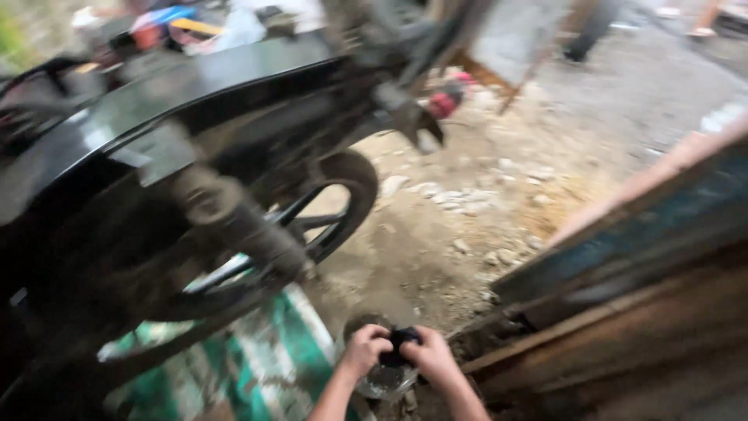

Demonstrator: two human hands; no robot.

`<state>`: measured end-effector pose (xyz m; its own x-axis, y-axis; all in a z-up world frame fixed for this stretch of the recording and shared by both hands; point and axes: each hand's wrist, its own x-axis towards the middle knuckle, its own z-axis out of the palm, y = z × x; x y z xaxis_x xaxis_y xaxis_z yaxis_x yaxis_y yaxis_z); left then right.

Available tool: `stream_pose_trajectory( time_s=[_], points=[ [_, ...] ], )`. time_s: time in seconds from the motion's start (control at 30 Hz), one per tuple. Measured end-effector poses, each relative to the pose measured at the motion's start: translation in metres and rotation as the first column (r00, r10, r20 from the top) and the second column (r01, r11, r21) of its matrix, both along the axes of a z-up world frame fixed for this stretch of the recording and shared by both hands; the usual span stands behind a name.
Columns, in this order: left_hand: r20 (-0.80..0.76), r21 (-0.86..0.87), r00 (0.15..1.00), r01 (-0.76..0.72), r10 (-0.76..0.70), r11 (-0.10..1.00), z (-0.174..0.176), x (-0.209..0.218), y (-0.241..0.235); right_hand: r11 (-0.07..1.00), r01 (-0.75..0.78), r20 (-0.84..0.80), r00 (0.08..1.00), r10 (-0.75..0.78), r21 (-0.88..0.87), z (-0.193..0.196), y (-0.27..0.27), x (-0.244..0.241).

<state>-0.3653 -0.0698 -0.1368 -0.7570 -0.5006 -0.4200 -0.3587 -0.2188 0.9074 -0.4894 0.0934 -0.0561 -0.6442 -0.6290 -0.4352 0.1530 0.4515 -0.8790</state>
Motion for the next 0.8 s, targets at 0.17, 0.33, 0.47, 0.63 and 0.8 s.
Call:
stream_pose_trajectory(
  time_s=[0.17, 0.33, 0.47, 0.63, 0.8],
  points=[
    [0.144, -0.385, 0.986, -0.019, 0.080, 0.923, -0.042, -0.013, -0.001, 0.987, 0.019, -0.278, 0.960, 0.026, 0.160, 0.035, 0.004, -0.006],
    [0.185, -0.686, 0.951, -0.057, 0.249, 0.725, -0.017, -0.002, 0.014, 0.892, -0.182, -0.247, 0.921, 0.303, 0.414, 0.002, -0.043, 0.005],
    [0.020, -0.624, 0.964, -0.195, 0.265, 0.757, 0.045, 0.014, 0.011, 0.644, -0.368, -0.272, 0.686, 0.675, 0.671, -0.161, -0.088, 0.008],
    [0.101, -0.353, 0.977, -0.138, 0.185, 0.925, 0.124, 0.050, -0.022, 0.566, -0.590, -0.157, 0.600, 0.785, 0.576, -0.189, -0.105, 0.011],
    [0.217, -0.501, 0.975, 0.162, -0.058, 0.850, 0.024, 0.046, -0.037, 0.865, -0.486, 0.154, 0.871, 0.466, 0.129, -0.040, -0.072, 0.032]
  ],
)
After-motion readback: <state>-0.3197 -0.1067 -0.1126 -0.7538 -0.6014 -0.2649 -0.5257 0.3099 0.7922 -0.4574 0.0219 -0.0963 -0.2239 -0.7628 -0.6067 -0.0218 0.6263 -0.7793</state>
